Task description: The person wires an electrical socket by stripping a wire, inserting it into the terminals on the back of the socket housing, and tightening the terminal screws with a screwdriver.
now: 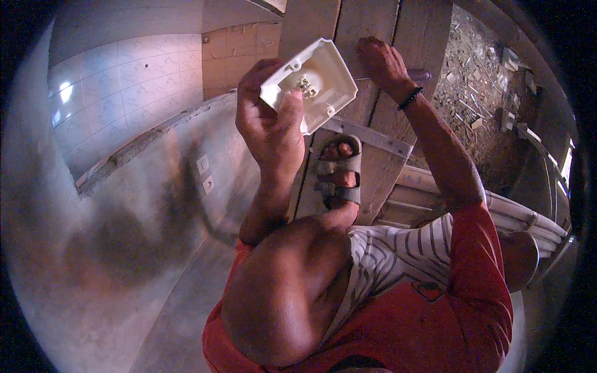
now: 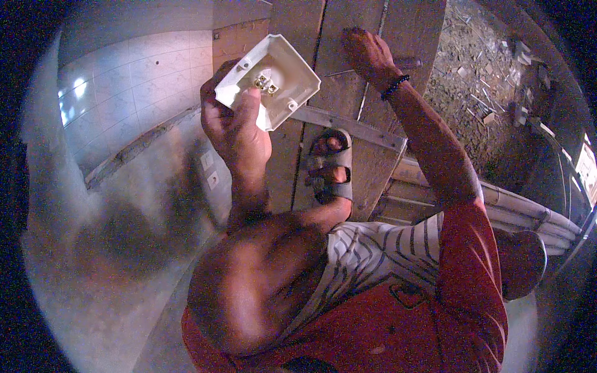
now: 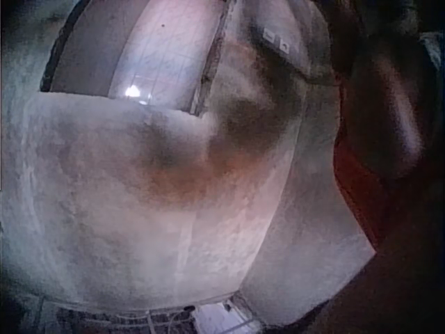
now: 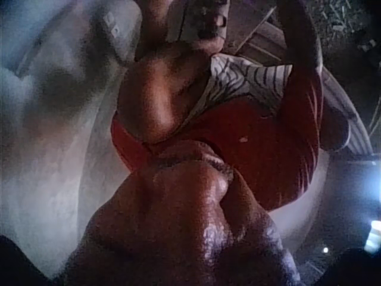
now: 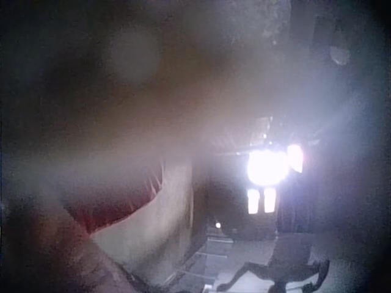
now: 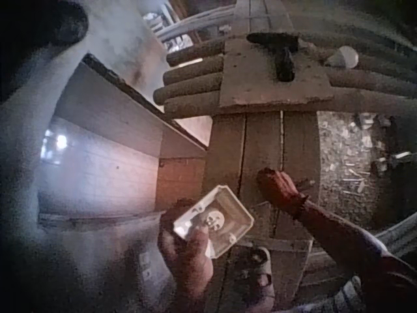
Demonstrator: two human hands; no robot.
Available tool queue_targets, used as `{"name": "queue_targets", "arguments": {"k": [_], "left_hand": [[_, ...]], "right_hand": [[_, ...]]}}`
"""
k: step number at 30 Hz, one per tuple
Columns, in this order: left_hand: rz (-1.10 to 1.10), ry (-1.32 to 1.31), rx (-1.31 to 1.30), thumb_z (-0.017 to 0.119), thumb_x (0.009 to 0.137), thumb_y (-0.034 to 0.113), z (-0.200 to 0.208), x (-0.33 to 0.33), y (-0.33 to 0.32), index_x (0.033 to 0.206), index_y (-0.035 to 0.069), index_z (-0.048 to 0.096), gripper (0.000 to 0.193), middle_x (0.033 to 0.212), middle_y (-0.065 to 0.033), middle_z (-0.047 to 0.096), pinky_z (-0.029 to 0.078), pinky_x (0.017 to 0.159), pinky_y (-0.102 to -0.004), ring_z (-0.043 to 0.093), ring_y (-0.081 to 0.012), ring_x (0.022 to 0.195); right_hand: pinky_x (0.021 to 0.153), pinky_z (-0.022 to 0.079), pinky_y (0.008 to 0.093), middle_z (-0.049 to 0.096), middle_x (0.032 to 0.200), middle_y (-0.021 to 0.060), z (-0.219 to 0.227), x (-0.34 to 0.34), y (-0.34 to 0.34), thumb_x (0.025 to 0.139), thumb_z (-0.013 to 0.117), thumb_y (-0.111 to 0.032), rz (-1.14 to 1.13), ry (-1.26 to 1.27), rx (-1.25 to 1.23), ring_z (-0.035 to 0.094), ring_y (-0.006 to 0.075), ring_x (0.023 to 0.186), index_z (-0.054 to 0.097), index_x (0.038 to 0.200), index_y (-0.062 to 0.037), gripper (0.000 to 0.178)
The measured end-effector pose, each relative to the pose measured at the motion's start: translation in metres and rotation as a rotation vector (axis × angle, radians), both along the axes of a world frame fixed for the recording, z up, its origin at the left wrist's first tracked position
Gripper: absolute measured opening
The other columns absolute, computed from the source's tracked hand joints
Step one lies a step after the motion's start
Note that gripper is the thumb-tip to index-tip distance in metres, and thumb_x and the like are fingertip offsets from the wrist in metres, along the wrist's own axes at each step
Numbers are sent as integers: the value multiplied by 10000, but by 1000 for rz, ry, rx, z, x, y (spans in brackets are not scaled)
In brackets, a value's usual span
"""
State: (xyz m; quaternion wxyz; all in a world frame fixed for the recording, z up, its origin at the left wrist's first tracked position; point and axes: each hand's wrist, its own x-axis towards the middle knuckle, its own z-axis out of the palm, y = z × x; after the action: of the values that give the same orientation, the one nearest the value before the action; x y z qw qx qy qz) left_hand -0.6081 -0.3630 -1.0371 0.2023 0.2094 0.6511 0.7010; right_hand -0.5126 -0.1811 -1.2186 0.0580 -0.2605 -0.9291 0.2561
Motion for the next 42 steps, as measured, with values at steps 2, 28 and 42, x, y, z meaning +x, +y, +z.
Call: {"name": "queue_targets", "arguments": {"k": [2,28,42], "left_hand": [[3,-4,-1,604,783,-8,0,0,0,1129,-21,520,357,1110,-98,552,445,907,-310,545,-169,1002],[-150,-796,33,558,809,25,-77,-14,5,1204,26,523,397,1103,-72,601,494,867,-361,593,-198,1007],[-113,-559,74,609,762,-11,-28,-1,7,1274,9,420,546,1145,-99,554,482,891,-342,572,-200,1014]], "right_hand": [[811,508,410,643,1007,144,-2,0,-1,815,542,-116,21,5,41,617,318,970,619,957,-61,170],[618,547,281,699,827,113,83,20,-4,882,596,-170,-449,387,-1090,678,157,734,639,1069,13,265],[732,546,286,701,844,135,129,28,-33,853,628,-97,-418,429,-1025,685,180,780,616,1042,63,248]]}}
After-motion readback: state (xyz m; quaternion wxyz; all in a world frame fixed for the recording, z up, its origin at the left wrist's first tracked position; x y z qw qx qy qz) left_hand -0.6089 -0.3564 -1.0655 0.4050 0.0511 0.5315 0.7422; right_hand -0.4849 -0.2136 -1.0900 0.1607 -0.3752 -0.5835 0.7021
